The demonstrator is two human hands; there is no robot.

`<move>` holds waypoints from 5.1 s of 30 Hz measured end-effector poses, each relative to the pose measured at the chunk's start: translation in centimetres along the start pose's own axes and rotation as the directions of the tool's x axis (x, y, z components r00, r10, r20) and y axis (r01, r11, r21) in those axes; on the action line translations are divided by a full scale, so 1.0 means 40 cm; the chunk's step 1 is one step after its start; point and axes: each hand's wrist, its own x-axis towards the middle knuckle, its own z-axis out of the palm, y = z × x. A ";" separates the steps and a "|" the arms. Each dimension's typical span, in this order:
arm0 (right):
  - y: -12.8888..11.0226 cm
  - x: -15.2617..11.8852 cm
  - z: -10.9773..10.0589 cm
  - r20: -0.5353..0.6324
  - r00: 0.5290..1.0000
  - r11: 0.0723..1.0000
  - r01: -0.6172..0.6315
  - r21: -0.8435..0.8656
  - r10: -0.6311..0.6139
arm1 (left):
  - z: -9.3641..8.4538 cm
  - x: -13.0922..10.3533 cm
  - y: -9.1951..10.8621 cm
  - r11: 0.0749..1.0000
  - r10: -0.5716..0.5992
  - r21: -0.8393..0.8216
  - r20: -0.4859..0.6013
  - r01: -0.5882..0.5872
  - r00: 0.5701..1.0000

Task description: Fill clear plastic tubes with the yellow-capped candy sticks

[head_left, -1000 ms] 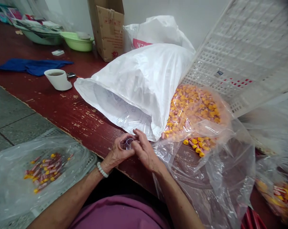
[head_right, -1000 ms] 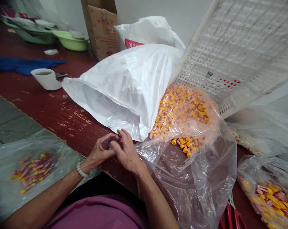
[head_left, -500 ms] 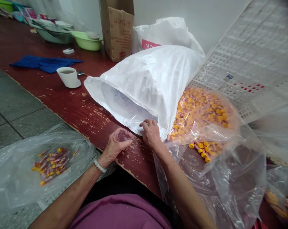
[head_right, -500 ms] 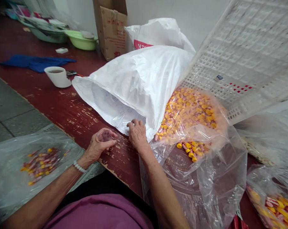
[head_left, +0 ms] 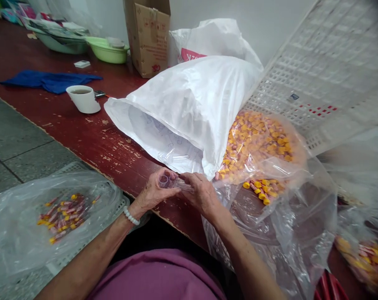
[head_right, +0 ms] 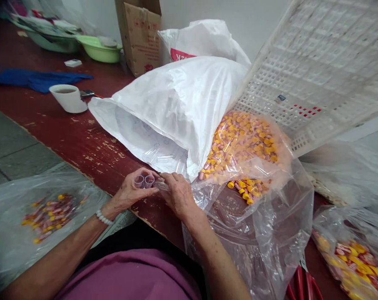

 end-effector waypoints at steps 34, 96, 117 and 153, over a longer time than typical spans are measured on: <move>0.095 -0.223 -0.163 -0.454 0.868 0.980 -0.184 0.082 0.201 | 0.164 -0.025 0.057 0.992 0.062 0.083 0.293 -0.090 0.954; 0.029 -0.264 -0.055 -0.386 0.921 0.998 -0.066 -0.013 0.056 | 0.237 -0.042 0.032 0.997 -0.059 0.059 0.313 0.043 0.948; 0.185 -0.215 -0.148 -0.348 0.704 0.704 -0.301 0.643 0.619 | 0.240 -0.035 0.000 0.999 -0.039 0.038 0.260 0.030 0.965; 0.301 -0.267 -0.148 -0.525 0.677 0.737 -0.663 -0.132 0.516 | 0.247 -0.029 -0.011 0.999 -0.031 -0.007 0.277 0.034 0.960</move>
